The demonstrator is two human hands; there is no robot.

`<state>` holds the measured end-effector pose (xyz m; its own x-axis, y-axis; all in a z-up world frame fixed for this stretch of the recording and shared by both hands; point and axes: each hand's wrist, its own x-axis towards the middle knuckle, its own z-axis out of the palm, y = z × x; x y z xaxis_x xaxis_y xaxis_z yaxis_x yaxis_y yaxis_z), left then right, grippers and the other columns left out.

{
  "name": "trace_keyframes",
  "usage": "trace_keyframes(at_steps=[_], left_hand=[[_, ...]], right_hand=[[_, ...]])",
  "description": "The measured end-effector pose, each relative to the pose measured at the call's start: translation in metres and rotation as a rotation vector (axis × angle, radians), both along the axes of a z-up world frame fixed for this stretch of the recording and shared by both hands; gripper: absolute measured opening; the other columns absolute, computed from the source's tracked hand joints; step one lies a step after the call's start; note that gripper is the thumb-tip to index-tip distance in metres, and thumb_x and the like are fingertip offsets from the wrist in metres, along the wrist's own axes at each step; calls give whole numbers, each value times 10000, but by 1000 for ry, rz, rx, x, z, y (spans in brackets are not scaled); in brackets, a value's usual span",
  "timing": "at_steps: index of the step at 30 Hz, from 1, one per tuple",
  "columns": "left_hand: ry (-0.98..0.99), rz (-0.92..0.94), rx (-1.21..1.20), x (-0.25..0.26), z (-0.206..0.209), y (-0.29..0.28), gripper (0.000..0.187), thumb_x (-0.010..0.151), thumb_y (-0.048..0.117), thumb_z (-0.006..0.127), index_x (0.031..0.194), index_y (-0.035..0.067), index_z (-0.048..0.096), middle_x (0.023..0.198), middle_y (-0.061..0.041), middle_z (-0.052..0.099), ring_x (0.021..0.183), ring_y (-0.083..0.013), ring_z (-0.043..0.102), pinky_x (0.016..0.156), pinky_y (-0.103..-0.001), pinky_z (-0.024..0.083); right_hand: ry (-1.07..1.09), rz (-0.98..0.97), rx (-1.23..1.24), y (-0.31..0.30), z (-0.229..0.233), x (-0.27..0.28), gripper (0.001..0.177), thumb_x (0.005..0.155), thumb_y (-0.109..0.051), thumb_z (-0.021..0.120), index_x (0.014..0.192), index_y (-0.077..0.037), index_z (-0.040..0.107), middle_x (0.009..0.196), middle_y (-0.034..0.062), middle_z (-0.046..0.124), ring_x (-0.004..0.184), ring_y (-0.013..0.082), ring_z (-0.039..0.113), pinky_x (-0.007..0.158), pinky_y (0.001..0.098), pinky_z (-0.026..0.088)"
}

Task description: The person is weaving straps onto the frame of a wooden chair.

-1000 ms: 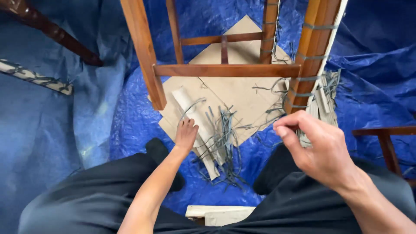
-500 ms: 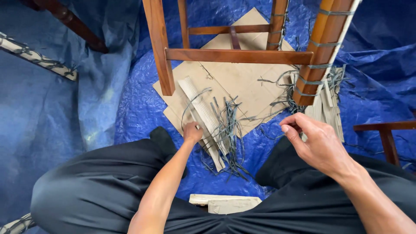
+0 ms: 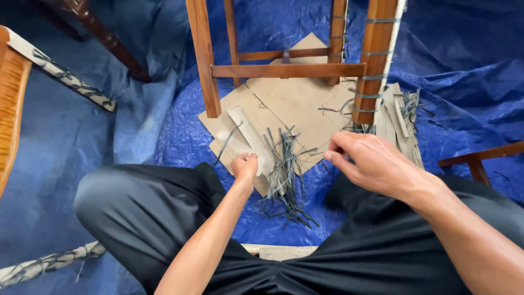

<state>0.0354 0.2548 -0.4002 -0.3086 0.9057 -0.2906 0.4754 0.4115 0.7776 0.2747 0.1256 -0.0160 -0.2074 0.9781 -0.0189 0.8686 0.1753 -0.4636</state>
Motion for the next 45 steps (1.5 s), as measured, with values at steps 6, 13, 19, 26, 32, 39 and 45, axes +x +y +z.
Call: trace_keyframes(at_steps=[6, 13, 19, 26, 32, 39, 45], left_hand=[[-695, -20, -213, 23, 92, -47, 258, 916, 233, 660, 1053, 36, 756, 897, -72, 672, 842, -194, 629, 762, -353, 495], [-1096, -40, -250, 41, 192, -46, 251, 931, 173, 603, 1125, 26, 666, 1093, -66, 709, 1032, -177, 668, 878, -317, 534], [-1259, 7, -190, 41, 188, -35, 200, 967, 100, 595, 1101, -47, 617, 1115, -120, 641, 1084, -245, 655, 956, -374, 563], [-1357, 26, -234, 32, 181, -20, 148, 943, 35, 560, 1048, -64, 591, 1092, -129, 635, 1064, -269, 663, 955, -387, 591], [-1381, 140, -277, 26, 189, -15, 173, 947, 33, 553, 1068, -90, 569, 1108, -137, 596, 1067, -285, 665, 979, -404, 598], [-525, -259, 114, 43, 178, -40, 475, 771, 34, 634, 1244, 77, 617, 1296, -129, 558, 1160, -301, 617, 955, -435, 526], [1, -800, 73, 37, 225, -29, 380, 781, 261, 795, 1093, 73, 687, 1074, -187, 706, 1075, -398, 650, 886, -506, 506]], right_hand=[[-54, 6, -219, 10, -60, 4, 253, 932, -326, 646, 1006, -90, 699, 898, 160, 745, 888, 362, 716, 780, 451, 553], [58, 134, 5, 27, -124, -10, 575, 815, -408, 775, 1143, 3, 544, 1067, 260, 683, 982, 466, 648, 789, 508, 529], [-10, -142, -156, 34, -132, -21, 531, 953, -355, 649, 1360, -59, 478, 1099, 243, 705, 1062, 429, 663, 888, 509, 526], [330, -128, 1, 58, -149, -36, 659, 836, -280, 719, 1360, 8, 440, 1220, 286, 662, 1080, 428, 657, 891, 477, 528], [375, -280, -286, 78, -141, -28, 593, 821, -292, 726, 1311, -40, 508, 1086, 214, 698, 1019, 373, 691, 858, 455, 533], [215, 47, -365, 104, -111, 29, 366, 861, -179, 654, 1194, -40, 596, 988, 178, 742, 966, 366, 711, 833, 435, 554], [217, 100, -828, 134, -72, 59, 266, 914, -264, 641, 1122, -108, 697, 838, 137, 787, 799, 311, 764, 725, 399, 598]])
